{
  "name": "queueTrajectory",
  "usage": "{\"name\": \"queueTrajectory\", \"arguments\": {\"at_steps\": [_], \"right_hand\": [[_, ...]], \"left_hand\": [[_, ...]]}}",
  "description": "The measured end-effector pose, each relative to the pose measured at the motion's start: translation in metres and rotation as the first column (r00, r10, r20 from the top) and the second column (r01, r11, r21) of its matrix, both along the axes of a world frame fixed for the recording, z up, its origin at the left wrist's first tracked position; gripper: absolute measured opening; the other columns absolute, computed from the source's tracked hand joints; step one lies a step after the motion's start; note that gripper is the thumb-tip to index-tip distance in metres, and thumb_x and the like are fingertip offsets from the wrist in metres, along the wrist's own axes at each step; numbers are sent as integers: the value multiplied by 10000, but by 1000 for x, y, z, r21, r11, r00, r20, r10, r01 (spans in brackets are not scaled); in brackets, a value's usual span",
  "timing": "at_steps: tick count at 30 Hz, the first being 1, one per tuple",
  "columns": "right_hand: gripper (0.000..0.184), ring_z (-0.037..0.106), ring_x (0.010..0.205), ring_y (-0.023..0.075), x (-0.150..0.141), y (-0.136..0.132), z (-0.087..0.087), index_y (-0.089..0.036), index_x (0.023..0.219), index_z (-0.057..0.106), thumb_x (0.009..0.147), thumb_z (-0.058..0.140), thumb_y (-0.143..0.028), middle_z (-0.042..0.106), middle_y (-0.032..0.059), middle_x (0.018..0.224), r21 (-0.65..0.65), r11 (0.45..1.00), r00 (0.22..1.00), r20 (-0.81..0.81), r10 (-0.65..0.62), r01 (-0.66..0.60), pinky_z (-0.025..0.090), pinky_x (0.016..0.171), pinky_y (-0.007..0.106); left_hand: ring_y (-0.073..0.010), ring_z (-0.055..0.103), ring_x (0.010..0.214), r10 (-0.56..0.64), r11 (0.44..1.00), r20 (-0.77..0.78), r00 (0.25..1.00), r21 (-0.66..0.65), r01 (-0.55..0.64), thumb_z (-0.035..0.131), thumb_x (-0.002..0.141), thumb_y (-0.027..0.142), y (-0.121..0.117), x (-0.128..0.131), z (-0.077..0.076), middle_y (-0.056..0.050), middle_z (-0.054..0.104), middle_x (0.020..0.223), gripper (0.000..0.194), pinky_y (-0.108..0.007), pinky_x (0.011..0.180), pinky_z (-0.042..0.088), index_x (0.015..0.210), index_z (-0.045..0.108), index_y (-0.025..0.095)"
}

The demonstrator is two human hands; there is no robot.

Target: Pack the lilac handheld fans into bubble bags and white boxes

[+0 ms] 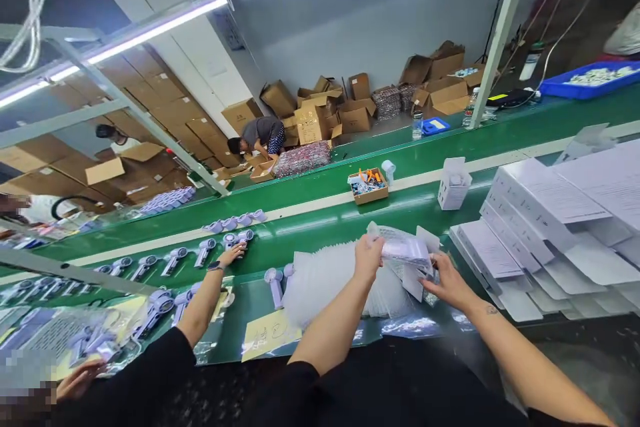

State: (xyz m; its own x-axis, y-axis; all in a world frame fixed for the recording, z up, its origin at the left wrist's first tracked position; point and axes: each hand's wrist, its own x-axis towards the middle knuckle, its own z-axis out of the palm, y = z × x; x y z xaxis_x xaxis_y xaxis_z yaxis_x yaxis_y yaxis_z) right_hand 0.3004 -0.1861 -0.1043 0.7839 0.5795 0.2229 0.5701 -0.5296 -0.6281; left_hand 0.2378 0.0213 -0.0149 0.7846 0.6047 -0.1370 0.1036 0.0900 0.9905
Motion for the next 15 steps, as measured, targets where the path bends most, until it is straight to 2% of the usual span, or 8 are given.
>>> {"name": "queueTrajectory", "arguments": {"at_steps": [2,3,6,7,8,9,11,15], "right_hand": [[537,524,1087,265,-1,3,-1,-208,1191,337,737,571,-372,452,143,1221,82,994,995,-62,75,-69,422,930,399],[574,535,1066,270,-1,5,-3,-212,1214,296,735,569,-369,443,146,1234,116,988,989,-92,114,-103,427,916,420],[652,550,1044,286,0,9,-6,-220,1251,232,726,580,-389,467,139,1216,161,981,980,-149,136,-111,435,891,457],[656,548,1050,293,1,9,-7,-217,1253,231,727,580,-396,485,136,1195,174,978,977,-160,144,-115,433,893,464],[651,546,1056,297,2,9,-8,-214,1249,242,727,583,-402,502,133,1173,188,975,973,-172,154,-121,429,899,469],[638,545,1058,299,4,8,-10,-213,1237,264,722,589,-407,517,128,1152,199,971,968,-188,169,-131,425,905,473],[603,556,1039,301,5,4,-13,-215,1189,323,699,610,-416,545,114,1108,221,968,953,-250,173,-118,424,908,484],[566,573,1021,335,4,-13,-31,-245,1098,413,632,668,-441,585,106,1066,280,958,890,-450,77,59,420,915,530]], "left_hand": [[-123,461,586,26,928,-22,999,371,-16,561,754,297,-5,4,4,6,489,646,135,-246,532,382,717,513,176],[-146,487,662,-13,824,-30,999,565,28,539,762,250,-9,5,6,-9,513,683,86,-270,609,414,722,518,177],[-214,493,868,-267,327,-209,941,898,292,529,737,165,-31,14,10,-66,563,829,45,-339,781,429,778,547,173],[-228,485,905,-313,188,-301,901,910,370,530,737,163,-39,19,10,-81,566,867,78,-348,800,430,811,554,170],[-236,480,929,-317,100,-382,868,897,431,526,746,167,-46,24,10,-91,566,902,111,-351,806,433,852,559,166],[-236,479,943,-298,58,-448,843,873,484,515,761,169,-51,28,9,-95,566,935,147,-348,806,437,900,560,164],[-228,489,971,-279,60,-546,790,811,581,501,791,184,-57,33,7,-92,568,1005,235,-337,813,439,1020,544,161],[-257,473,1088,-413,23,-576,706,768,640,482,857,386,-59,11,-5,-111,542,1183,479,-399,857,420,1276,402,166]]}}
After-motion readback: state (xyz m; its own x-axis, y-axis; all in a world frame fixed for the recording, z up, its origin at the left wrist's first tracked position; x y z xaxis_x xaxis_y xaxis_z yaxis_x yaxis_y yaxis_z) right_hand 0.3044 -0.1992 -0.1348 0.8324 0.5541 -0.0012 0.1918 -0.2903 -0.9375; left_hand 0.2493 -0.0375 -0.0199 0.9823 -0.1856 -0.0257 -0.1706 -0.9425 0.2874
